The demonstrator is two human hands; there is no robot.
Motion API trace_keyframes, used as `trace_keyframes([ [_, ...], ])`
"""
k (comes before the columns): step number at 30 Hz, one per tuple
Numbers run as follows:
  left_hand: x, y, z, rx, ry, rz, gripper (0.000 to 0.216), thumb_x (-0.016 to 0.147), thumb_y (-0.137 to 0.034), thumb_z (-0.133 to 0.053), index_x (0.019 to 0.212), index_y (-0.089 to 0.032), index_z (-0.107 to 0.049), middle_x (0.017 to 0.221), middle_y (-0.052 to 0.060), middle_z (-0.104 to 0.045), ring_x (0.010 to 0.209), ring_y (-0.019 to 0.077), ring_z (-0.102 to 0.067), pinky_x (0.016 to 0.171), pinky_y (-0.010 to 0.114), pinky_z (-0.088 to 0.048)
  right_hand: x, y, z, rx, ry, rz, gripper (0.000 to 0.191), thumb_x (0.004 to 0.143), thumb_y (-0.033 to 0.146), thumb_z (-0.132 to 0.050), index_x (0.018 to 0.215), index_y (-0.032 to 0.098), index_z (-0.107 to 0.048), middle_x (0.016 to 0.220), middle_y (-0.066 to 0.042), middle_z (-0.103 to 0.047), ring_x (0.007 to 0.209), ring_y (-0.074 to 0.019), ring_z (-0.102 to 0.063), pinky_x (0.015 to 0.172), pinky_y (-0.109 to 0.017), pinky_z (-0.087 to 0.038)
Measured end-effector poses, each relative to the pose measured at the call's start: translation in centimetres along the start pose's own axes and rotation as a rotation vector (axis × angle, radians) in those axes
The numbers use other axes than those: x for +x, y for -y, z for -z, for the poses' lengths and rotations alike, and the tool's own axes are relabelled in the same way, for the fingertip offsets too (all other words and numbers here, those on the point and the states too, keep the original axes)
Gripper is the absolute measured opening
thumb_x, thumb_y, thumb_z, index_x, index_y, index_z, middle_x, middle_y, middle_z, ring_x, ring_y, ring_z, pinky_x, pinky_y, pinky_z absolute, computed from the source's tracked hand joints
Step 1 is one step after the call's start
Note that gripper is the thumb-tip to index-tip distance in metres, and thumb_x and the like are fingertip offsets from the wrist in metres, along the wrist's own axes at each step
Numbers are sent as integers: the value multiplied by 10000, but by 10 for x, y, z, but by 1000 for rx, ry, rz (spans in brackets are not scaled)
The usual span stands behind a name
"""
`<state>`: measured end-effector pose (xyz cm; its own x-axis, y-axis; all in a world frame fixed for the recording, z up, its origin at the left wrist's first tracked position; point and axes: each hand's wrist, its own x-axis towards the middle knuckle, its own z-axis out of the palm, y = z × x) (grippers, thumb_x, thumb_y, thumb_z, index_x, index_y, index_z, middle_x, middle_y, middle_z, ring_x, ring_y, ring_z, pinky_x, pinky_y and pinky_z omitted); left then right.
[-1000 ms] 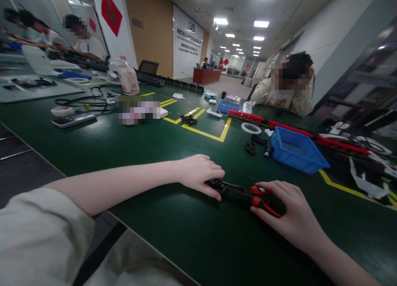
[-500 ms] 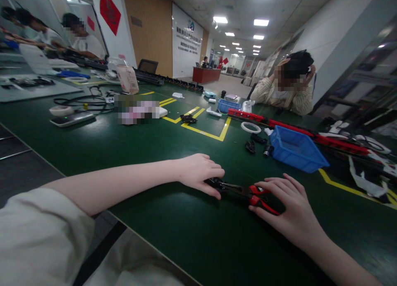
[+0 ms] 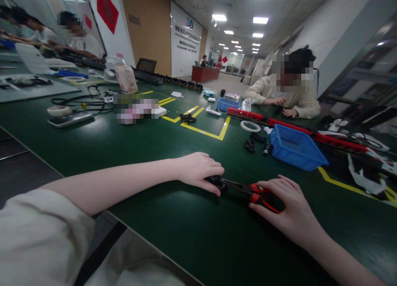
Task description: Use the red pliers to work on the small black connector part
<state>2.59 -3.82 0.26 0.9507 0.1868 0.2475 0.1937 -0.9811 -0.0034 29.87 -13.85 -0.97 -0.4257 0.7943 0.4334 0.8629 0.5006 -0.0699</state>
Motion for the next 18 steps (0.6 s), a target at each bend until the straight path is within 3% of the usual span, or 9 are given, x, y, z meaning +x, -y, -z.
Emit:
trace_keyframes([
  [9,-1,2,1,-105,8,11,311,905,-474,-509,839,-171,-533,779,0,-624,696,141,-580,635,262,-347,1,0,7,-145,-144,115,407,742,489,-653,1049,235,-571,911,-51,-655,876,-238,-615,951,-501,-375],
  [13,-1,2,0,-84,-7,19,367,853,-543,-551,837,-177,-530,795,12,-626,707,152,-582,646,266,-351,0,1,5,-125,-103,121,424,737,492,-656,1064,240,-558,918,-47,-650,888,-236,-615,978,-513,-360],
  [18,-1,1,0,-53,1,11,395,836,-570,-555,849,-176,-525,806,17,-626,717,161,-585,641,273,-358,-1,-2,0,-65,-76,16,493,736,492,-654,1148,255,-524,1026,-65,-649,999,-269,-595,969,-520,-381],
])
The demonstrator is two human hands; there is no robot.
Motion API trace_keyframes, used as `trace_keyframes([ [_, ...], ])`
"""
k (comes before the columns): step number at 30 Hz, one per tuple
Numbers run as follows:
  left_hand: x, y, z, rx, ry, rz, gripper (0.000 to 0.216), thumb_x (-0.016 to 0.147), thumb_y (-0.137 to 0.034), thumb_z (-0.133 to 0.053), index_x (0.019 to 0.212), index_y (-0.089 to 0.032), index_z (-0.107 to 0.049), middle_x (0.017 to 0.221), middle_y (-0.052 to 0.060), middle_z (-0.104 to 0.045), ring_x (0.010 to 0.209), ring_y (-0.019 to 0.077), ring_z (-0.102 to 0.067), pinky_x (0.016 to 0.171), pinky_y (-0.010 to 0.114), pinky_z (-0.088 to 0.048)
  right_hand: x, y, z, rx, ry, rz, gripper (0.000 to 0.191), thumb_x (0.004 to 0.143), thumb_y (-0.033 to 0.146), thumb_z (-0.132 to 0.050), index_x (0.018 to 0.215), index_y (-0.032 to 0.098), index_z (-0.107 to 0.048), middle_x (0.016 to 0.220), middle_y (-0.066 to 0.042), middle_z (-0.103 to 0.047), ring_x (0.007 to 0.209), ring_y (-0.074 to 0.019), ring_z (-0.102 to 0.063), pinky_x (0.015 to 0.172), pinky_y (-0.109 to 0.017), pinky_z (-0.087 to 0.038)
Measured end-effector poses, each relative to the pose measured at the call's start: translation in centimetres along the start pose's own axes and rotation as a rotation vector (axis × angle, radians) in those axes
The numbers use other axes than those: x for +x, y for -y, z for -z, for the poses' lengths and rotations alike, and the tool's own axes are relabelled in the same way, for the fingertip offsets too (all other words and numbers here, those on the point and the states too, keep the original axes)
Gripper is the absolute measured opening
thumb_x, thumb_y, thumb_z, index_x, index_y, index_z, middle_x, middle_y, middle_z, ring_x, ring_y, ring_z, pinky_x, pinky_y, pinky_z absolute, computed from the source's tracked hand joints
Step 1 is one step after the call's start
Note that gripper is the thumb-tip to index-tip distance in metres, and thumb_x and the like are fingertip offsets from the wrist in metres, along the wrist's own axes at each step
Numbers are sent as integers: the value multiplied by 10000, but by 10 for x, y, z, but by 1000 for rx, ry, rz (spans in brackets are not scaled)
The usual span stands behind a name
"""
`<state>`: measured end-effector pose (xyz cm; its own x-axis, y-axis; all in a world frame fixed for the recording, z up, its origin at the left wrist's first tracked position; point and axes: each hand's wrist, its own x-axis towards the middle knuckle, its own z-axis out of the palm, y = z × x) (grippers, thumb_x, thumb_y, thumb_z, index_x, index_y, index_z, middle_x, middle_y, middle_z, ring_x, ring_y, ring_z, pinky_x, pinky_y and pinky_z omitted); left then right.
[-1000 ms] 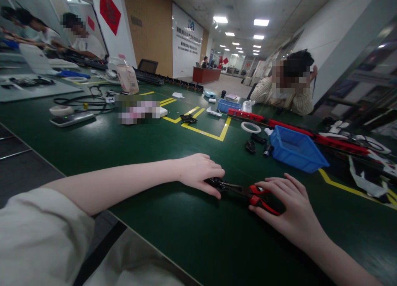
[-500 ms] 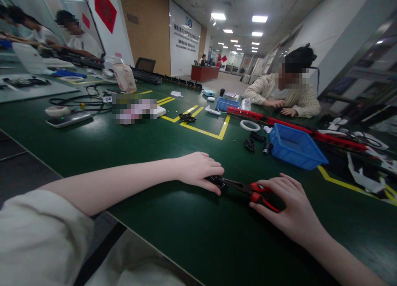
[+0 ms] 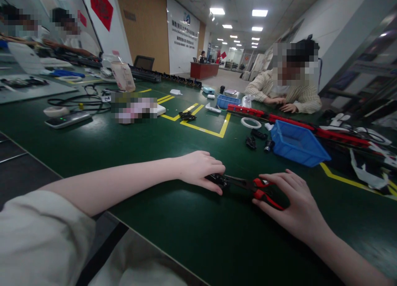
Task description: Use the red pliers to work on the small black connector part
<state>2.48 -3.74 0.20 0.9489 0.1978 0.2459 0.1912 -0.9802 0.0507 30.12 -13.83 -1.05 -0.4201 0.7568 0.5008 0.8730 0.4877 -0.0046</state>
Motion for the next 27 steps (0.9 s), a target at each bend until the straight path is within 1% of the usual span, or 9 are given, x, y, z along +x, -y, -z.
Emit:
trace_keyframes([
  [2,0,0,0,9,-2,2,404,833,-582,-551,855,-178,-526,808,19,-627,720,163,-585,642,274,-361,0,-2,-1,21,3,-45,473,740,495,-648,1135,261,-532,1039,-65,-654,1015,-278,-594,952,-520,-397],
  [4,0,0,0,15,-3,5,408,831,-586,-549,860,-180,-527,813,18,-628,715,162,-584,638,274,-361,-1,-3,-1,47,19,-65,462,743,495,-647,1127,262,-538,1055,-63,-659,1017,-274,-599,967,-527,-390],
  [9,2,-2,1,24,6,15,411,821,-584,-566,849,-176,-526,814,10,-627,697,152,-580,623,272,-352,1,-1,0,78,82,-39,473,739,500,-649,1136,266,-545,1038,-49,-674,978,-250,-624,1032,-562,-318],
  [16,1,-2,-2,44,-4,9,413,835,-583,-546,878,-172,-536,832,12,-625,694,148,-574,627,267,-359,3,3,1,84,87,-28,398,737,513,-643,1045,264,-595,979,-39,-692,941,-244,-638,1026,-565,-313],
  [22,2,-1,0,40,5,4,412,860,-572,-517,916,-165,-549,872,28,-634,733,157,-588,645,274,-366,4,3,3,49,36,16,399,735,499,-651,1045,255,-585,964,-43,-688,924,-240,-637,1013,-539,-332],
  [27,1,1,1,-35,29,-22,322,906,-483,-502,950,-170,-564,908,29,-638,784,153,-593,662,266,-368,3,3,6,-4,-23,72,401,729,478,-663,1055,261,-573,953,-41,-683,912,-242,-635,1020,-521,-326],
])
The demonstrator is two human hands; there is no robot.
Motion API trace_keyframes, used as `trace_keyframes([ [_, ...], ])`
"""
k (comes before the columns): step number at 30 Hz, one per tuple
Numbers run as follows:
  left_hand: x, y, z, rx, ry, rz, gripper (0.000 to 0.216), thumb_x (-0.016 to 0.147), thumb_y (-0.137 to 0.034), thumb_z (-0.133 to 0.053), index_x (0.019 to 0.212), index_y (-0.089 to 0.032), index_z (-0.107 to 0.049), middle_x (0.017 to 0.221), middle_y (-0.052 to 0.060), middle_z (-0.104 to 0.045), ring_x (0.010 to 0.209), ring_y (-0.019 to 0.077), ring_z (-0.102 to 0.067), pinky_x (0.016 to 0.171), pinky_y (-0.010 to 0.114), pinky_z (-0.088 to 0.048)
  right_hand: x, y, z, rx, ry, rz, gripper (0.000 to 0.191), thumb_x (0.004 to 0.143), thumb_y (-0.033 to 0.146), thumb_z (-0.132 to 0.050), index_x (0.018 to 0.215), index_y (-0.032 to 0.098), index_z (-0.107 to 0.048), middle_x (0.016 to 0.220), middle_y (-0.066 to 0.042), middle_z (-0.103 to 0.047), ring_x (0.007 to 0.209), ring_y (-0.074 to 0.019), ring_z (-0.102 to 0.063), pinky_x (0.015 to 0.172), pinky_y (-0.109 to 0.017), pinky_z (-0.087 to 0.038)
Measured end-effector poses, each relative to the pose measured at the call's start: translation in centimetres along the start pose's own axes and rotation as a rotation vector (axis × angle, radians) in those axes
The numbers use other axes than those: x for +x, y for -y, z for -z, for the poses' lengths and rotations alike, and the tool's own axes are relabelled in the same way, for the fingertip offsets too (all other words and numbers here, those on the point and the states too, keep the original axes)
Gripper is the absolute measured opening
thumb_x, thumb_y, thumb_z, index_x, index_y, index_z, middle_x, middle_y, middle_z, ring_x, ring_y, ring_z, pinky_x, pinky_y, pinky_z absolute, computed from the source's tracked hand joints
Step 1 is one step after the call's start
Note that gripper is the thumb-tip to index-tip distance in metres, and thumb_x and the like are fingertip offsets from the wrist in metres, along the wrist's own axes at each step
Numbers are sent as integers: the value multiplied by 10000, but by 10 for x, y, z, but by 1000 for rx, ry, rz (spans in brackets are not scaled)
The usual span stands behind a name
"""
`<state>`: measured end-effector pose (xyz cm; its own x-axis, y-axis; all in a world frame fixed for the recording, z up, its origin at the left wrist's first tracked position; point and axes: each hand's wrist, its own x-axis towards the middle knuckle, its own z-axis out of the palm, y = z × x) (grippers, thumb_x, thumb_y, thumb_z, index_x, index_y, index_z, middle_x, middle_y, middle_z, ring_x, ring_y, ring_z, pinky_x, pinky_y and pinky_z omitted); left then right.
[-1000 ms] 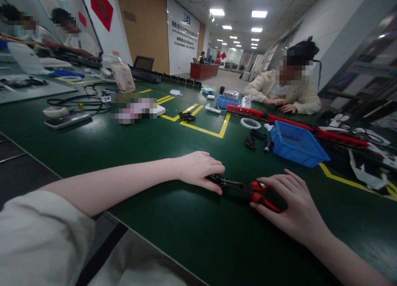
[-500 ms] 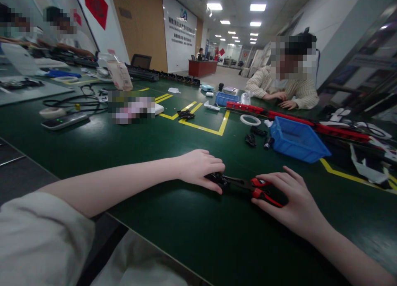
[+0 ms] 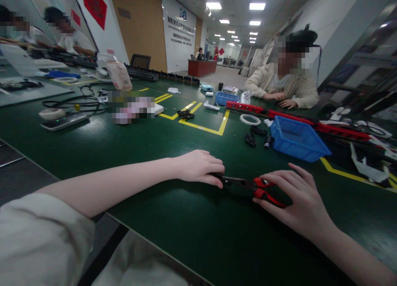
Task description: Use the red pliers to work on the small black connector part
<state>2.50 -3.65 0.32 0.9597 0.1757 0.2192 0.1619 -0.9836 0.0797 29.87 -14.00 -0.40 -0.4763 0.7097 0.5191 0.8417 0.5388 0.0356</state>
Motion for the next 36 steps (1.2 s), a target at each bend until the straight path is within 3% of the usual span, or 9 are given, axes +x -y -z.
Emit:
trace_keyframes([
  [7,0,0,-1,-3,-12,-7,398,857,-523,-555,1024,-161,-566,971,50,-618,763,160,-577,686,273,-401,-2,-1,-3,-21,5,44,449,730,467,-660,1111,258,-547,986,-48,-668,935,-246,-627,1030,-535,-317],
  [12,0,-1,0,-12,-10,-18,383,885,-472,-534,1107,-163,-578,1070,86,-597,884,185,-574,748,284,-426,-5,-5,-6,-33,-4,16,509,722,484,-659,1162,264,-530,1039,-63,-643,988,-267,-609,1032,-544,-320],
  [16,-1,-1,2,-27,-16,-34,383,894,-396,-512,1209,-181,-543,1214,98,-567,1038,210,-540,908,323,-408,-7,-8,-10,-38,-33,29,498,726,492,-646,1153,262,-537,1039,-66,-643,1000,-277,-604,1016,-547,-334],
  [21,-2,1,0,-29,-34,-79,369,901,-319,-479,1228,-162,-548,1327,91,-519,1255,214,-434,1123,369,-250,-8,-10,-12,-50,-29,52,535,713,508,-653,1169,255,-532,1040,-69,-646,1010,-287,-599,1014,-544,-332],
  [29,-2,4,-3,-93,-31,-74,367,898,-258,-458,1230,-138,-557,1361,104,-490,1287,210,-410,1108,352,-313,-8,-15,-14,-47,-52,47,551,704,535,-641,1178,283,-520,1052,-68,-638,1000,-306,-604,983,-552,-361],
  [36,-4,3,-2,-285,-19,-52,411,878,-173,-455,1265,-54,-529,1417,139,-429,1360,203,-335,1159,350,-251,-6,-16,-14,-56,-29,55,488,748,441,-621,1198,298,-500,1052,-96,-640,988,-342,-612,968,-566,-372],
])
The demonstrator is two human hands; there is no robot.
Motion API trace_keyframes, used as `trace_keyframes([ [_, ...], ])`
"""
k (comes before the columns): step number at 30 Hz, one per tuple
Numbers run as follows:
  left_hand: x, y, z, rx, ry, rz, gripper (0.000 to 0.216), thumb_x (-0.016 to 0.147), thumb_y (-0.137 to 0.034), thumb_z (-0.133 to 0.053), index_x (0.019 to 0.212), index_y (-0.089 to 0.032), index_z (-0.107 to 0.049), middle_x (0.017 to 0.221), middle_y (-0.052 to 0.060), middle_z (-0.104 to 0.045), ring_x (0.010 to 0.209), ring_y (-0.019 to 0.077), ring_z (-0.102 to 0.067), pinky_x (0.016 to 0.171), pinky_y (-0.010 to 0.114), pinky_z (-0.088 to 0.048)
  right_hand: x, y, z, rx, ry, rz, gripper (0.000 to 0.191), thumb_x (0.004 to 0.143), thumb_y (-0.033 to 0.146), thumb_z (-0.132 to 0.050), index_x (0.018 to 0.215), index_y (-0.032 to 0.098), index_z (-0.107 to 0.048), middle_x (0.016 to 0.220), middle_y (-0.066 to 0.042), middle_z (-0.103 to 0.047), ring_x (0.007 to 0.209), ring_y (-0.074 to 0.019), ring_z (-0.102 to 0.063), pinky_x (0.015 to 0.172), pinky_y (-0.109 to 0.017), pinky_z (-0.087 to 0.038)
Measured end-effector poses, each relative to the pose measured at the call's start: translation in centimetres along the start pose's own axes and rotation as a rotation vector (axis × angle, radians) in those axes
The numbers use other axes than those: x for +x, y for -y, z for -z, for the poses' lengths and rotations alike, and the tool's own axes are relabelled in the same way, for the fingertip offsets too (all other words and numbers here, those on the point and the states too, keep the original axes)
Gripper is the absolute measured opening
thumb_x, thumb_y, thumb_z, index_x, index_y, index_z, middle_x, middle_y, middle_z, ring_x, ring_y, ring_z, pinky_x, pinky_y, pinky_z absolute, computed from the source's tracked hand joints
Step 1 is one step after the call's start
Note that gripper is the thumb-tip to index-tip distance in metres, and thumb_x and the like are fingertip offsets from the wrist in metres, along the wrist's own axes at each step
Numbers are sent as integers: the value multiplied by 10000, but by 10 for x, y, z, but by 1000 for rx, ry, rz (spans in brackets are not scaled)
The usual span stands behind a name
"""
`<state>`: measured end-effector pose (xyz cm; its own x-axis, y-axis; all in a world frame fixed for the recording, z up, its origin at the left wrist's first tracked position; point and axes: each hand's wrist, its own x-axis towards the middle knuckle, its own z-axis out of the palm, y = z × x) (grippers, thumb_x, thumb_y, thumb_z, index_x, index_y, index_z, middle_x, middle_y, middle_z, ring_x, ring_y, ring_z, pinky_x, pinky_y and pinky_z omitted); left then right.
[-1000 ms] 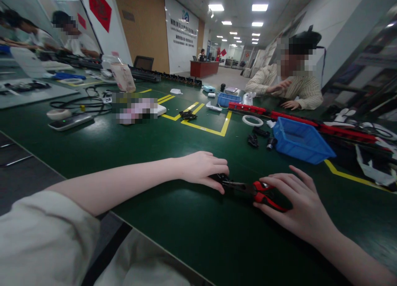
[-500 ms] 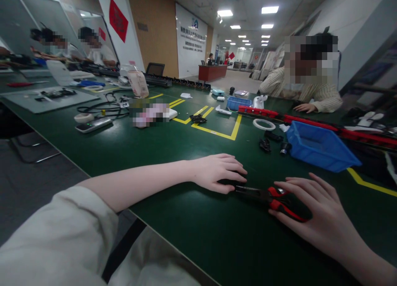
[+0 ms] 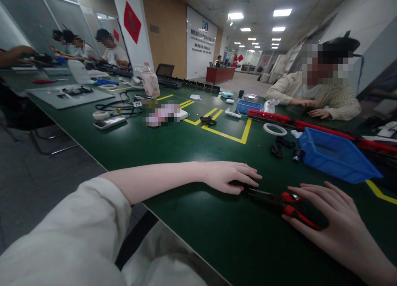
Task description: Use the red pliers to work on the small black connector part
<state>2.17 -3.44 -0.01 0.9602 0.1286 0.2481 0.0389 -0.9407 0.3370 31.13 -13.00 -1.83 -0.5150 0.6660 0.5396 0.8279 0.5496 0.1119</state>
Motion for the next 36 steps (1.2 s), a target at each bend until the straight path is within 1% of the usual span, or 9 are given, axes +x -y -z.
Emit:
trace_keyframes([
  [6,-1,0,2,-93,21,-15,425,862,-152,-452,1273,-79,-533,1438,129,-404,1382,214,-298,1164,415,-192,-2,-5,-2,-29,-8,40,499,751,486,-594,1197,280,-503,1058,-104,-632,968,-343,-617,940,-576,-396],
  [9,-2,2,3,-133,28,-29,448,866,-156,-436,1287,-25,-515,1455,148,-369,1396,231,-261,1168,411,-166,-2,-6,-2,-24,7,71,515,739,505,-599,1183,261,-509,1062,-99,-628,975,-340,-614,945,-591,-390],
  [14,-2,3,3,-157,23,13,426,863,-164,-446,1265,-66,-544,1487,114,-322,1417,206,-202,1175,376,-139,-2,-4,-2,-12,1,84,521,749,472,-599,1205,241,-497,1090,-123,-624,969,-357,-613,950,-608,-379],
  [17,-2,4,2,-160,-43,-4,366,851,-156,-467,1171,-42,-604,1428,150,-405,1394,214,-271,1173,341,-177,-2,-3,-2,-16,0,87,517,759,446,-591,1224,250,-480,1096,-134,-617,972,-374,-605,951,-624,-370],
  [20,-2,6,0,-169,-95,-40,332,844,-157,-479,1115,-32,-625,1360,172,-465,1341,205,-365,1141,289,-272,-2,-3,-2,-30,5,113,518,760,446,-586,1231,263,-475,1085,-139,-615,979,-389,-600,940,-633,-372],
  [25,-1,4,1,-236,-80,11,305,819,-140,-480,1093,-128,-612,1351,108,-475,1301,173,-418,1102,273,-338,-3,-1,0,-7,4,94,480,754,436,-597,1196,280,-498,1069,-125,-631,979,-387,-612,936,-624,-378],
  [30,-2,-1,4,-238,-81,36,511,746,-167,-576,1246,-105,-487,1406,138,-409,1317,204,-386,1125,328,-296,0,3,2,29,7,13,415,767,453,-602,1133,275,-522,1049,-100,-649,960,-342,-628,937,-596,-395],
  [33,-2,-3,0,-174,-100,94,728,750,-326,-665,1359,-65,-362,1442,180,-352,1335,253,-346,1128,387,-272,1,3,2,44,9,-22,415,770,479,-606,1111,261,-516,1053,-97,-649,962,-308,-625,949,-576,-393],
  [36,0,-5,-4,-116,-123,162,867,733,-467,-701,1387,-44,-319,1432,198,-358,1325,280,-348,1114,403,-283,1,1,2,46,15,-37,433,765,503,-613,1101,247,-518,1033,-85,-653,935,-279,-627,956,-554,-391],
])
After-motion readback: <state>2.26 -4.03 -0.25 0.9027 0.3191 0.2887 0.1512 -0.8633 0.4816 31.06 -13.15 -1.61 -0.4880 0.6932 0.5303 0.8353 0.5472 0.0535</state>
